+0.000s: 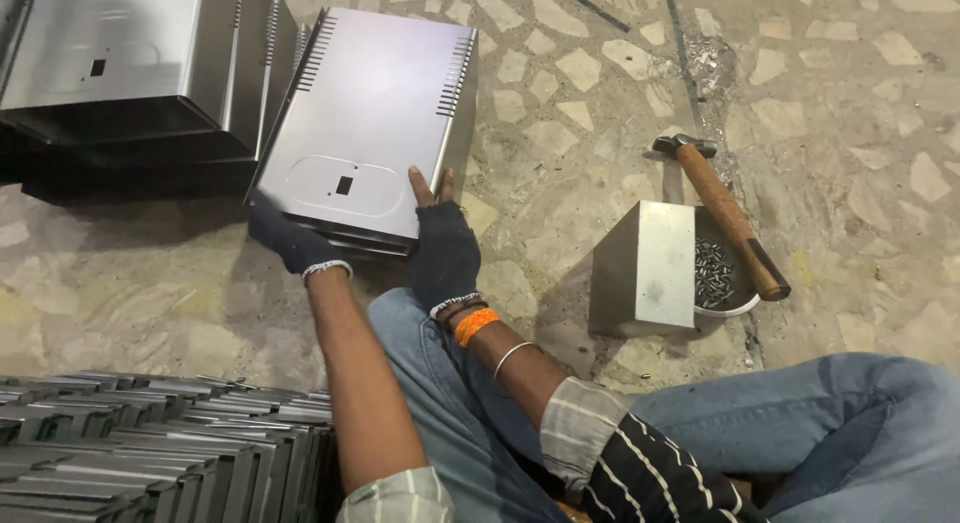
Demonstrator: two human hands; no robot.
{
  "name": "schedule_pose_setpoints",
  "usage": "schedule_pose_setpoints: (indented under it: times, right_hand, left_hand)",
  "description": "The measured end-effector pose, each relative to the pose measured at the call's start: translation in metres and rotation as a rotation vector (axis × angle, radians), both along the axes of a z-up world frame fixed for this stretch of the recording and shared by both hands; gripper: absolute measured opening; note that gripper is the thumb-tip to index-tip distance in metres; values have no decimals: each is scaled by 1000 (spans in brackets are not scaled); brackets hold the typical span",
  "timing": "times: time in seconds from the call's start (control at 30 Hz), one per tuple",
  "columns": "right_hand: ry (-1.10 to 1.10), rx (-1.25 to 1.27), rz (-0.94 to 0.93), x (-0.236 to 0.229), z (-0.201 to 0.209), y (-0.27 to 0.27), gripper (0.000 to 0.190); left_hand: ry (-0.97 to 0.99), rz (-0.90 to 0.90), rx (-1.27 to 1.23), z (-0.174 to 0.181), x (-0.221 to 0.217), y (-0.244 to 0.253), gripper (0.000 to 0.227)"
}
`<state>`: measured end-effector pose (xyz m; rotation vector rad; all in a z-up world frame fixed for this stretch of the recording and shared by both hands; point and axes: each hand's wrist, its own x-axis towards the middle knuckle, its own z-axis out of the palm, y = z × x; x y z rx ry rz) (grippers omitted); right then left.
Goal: The person sits cross-legged on the floor and hammers nails into a sheet-metal enclosure panel held over a wooden block, using a claw hammer. They take nails from a bowl, position the panel, hammer along its edge, then set the finished panel aside and pick up another panel to repeat the work.
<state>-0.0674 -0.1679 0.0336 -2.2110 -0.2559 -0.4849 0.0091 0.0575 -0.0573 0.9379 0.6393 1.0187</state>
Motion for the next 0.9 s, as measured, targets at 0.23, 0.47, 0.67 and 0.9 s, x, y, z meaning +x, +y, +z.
schedule_pose_setpoints:
  times: [0.23, 0.47, 0.67, 0.9]
  right_hand:
    - [49, -30, 1, -2, 1, -1, 87]
    - [18, 36, 33, 4, -7, 2, 90]
    - [80, 51, 71, 31, -13, 0, 89]
    - [155, -5, 99, 37, -9, -6, 85]
  left_hand:
    - [-192, -351, -482, -4, -22, -15, 54]
    - [-579, -714, -715, 46, -42, -30, 70]
    - [-369, -456, -837, 62, -39, -49, 66]
    - [-374, -597, -591, -14, -2, -16, 51]
